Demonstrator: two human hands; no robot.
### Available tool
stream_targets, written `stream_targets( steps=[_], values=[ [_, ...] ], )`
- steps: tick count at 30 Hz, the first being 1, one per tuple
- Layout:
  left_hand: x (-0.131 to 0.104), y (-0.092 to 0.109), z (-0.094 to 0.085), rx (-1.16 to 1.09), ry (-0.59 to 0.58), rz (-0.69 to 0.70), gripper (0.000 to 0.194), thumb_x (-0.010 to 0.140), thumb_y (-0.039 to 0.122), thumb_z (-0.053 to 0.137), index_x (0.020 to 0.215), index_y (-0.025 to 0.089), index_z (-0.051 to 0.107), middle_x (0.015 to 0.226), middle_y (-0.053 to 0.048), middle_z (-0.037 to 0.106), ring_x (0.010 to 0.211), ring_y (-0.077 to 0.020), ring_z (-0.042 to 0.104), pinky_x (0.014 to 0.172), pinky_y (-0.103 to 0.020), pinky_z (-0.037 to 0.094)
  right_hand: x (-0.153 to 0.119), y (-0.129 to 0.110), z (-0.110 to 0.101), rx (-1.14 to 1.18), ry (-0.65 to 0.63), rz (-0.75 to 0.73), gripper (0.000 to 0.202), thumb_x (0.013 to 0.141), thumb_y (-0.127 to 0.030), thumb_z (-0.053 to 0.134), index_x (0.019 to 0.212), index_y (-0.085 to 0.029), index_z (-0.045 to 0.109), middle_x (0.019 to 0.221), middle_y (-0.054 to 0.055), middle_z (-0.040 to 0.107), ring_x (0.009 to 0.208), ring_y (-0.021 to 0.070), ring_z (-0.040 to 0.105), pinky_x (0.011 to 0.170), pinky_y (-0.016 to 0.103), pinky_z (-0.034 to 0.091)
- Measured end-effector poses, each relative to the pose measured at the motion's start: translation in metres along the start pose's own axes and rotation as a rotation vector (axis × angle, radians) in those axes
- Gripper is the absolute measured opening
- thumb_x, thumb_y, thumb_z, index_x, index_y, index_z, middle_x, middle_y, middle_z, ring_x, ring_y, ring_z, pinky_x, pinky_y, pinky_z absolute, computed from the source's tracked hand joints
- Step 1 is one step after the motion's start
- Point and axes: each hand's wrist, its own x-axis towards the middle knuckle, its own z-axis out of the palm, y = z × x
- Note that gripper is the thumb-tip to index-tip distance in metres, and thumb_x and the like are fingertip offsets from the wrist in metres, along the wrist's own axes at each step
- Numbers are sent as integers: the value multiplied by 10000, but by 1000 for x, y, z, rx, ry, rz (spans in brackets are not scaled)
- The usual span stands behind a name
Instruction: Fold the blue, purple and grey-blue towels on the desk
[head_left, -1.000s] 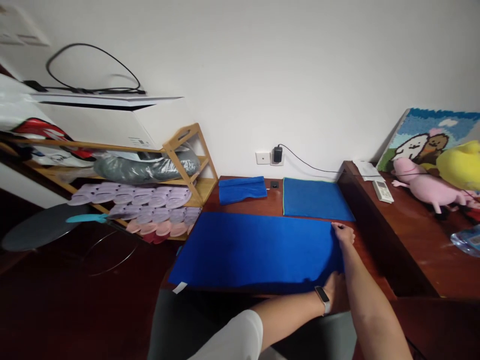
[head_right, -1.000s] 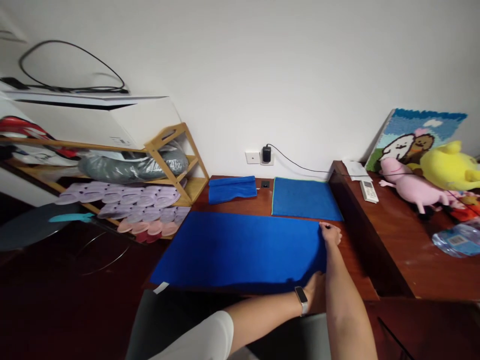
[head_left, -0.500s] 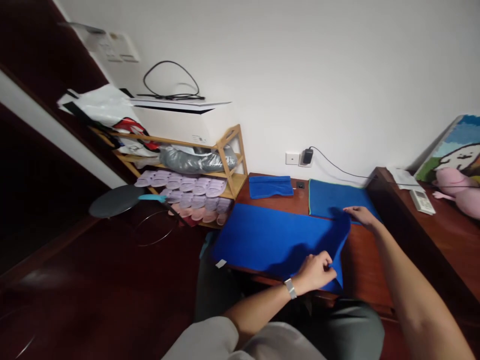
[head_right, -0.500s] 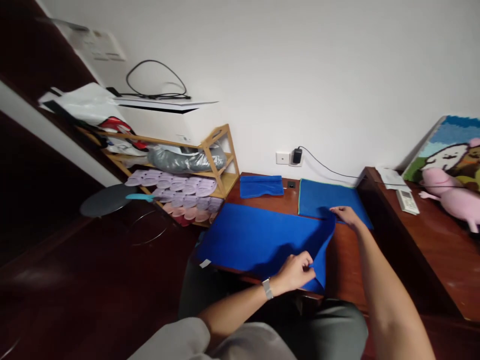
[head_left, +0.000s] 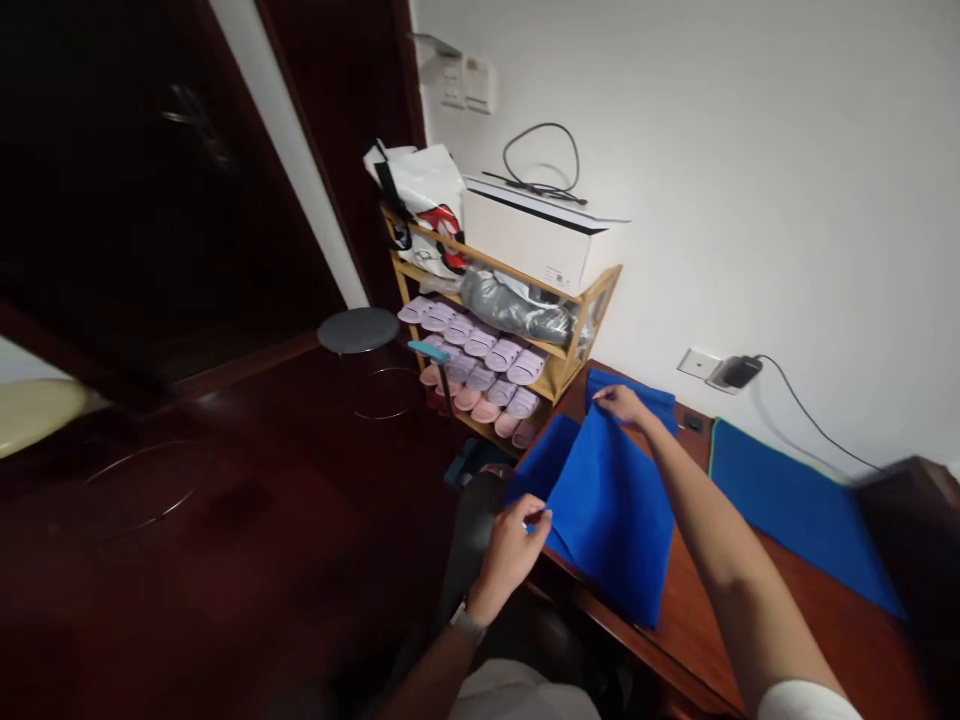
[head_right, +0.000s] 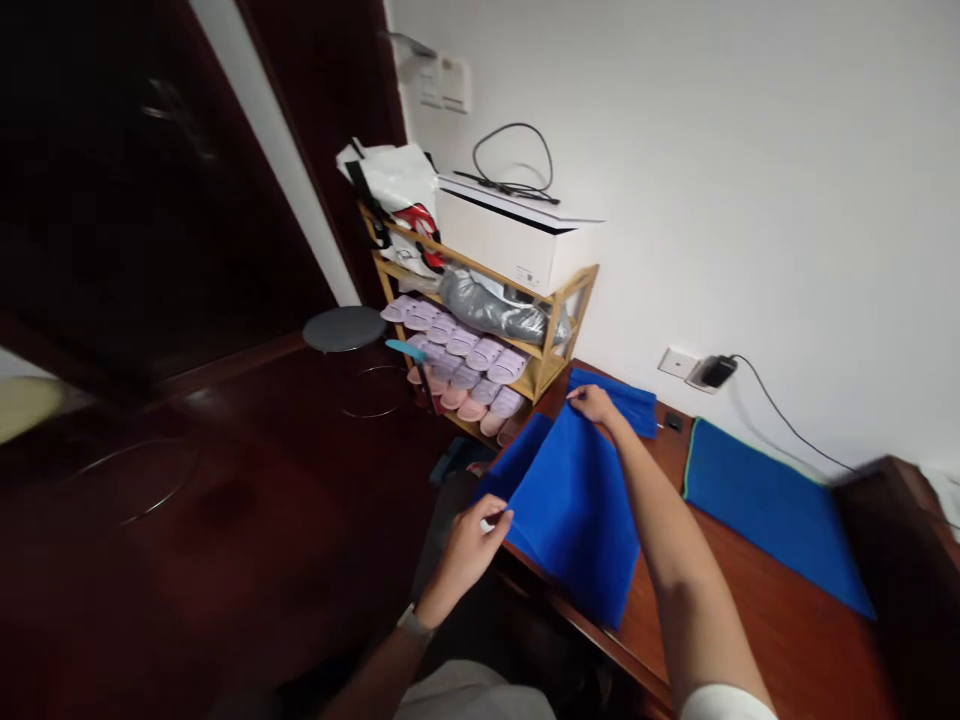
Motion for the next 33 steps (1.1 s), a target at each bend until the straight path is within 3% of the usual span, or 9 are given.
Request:
stream_targets(
  steps=[3, 6, 9, 12, 16, 20, 28, 33],
  values=[
    [10, -53, -15, 291, 186, -80, 87, 891, 206, 626, 819, 230, 670, 941, -60, 727, 957, -255, 687, 912, -390, 538, 33, -24, 58, -38, -65, -17, 194, 805, -113, 654, 857, -198, 820, 866, 41, 816, 899, 226, 775, 882, 271, 576],
    [13, -95, -15, 382, 174, -126, 97, 850, 155, 636, 783, 223, 655, 901, -55, 712, 929, -254, 692, 902, -397, 542, 45, -27, 99, -62, -96, -30, 220, 817, -105, 645, 871, -223, 822, 910, 35, 822, 942, 226, 782, 928, 282, 576],
    [11, -115, -9, 355, 154, -96, 95, 871, 169, 623, 814, 233, 663, 895, -45, 718, 913, -246, 699, 878, -382, 551, 48, -18, 121, -69, -108, -63, 241, 867, -135, 634, 974, -239, 823, 1025, 29, 823, 1037, 214, 772, 1001, 290, 558],
    [7, -121, -5, 328, 200, -66, 91, 881, 183, 626, 866, 244, 692, 972, -52, 754, 963, -259, 707, 902, -397, 560, 51, -8, 132, -75, -116, -90, 268, 886, -133, 632, 1053, -237, 814, 1136, 45, 809, 1125, 214, 747, 1062, 307, 531],
    [5, -125, -5, 262, 245, -18, 120, 893, 186, 639, 903, 261, 732, 1053, -51, 789, 1013, -254, 735, 947, -394, 581, 56, 0, 137, -86, -127, -92, 320, 866, -113, 658, 1126, -230, 801, 1175, 71, 800, 1157, 236, 739, 1079, 335, 527],
    [8, -124, -5, 251, 230, 4, 159, 899, 153, 634, 886, 265, 747, 1107, -55, 798, 1064, -250, 742, 994, -395, 580, 58, 5, 132, -82, -149, -111, 227, 877, -139, 665, 1022, -231, 814, 1111, 68, 812, 1114, 234, 750, 1058, 332, 537],
    [16, -117, -10, 319, 156, -216, 155, 875, 112, 679, 873, 253, 741, 1007, -29, 808, 944, -216, 770, 840, -309, 580, 48, -6, 118, -50, -141, -149, 187, 866, -163, 681, 1000, -218, 800, 1024, 62, 819, 993, 222, 767, 950, 312, 578],
    [16, -115, -20, 214, 174, -213, 155, 868, 126, 665, 858, 254, 752, 1060, -31, 822, 994, -220, 781, 888, -316, 575, 39, -21, 94, -24, -135, -197, 149, 891, -230, 691, 990, -208, 801, 1027, 84, 818, 972, 235, 758, 933, 318, 567]
  ],
)
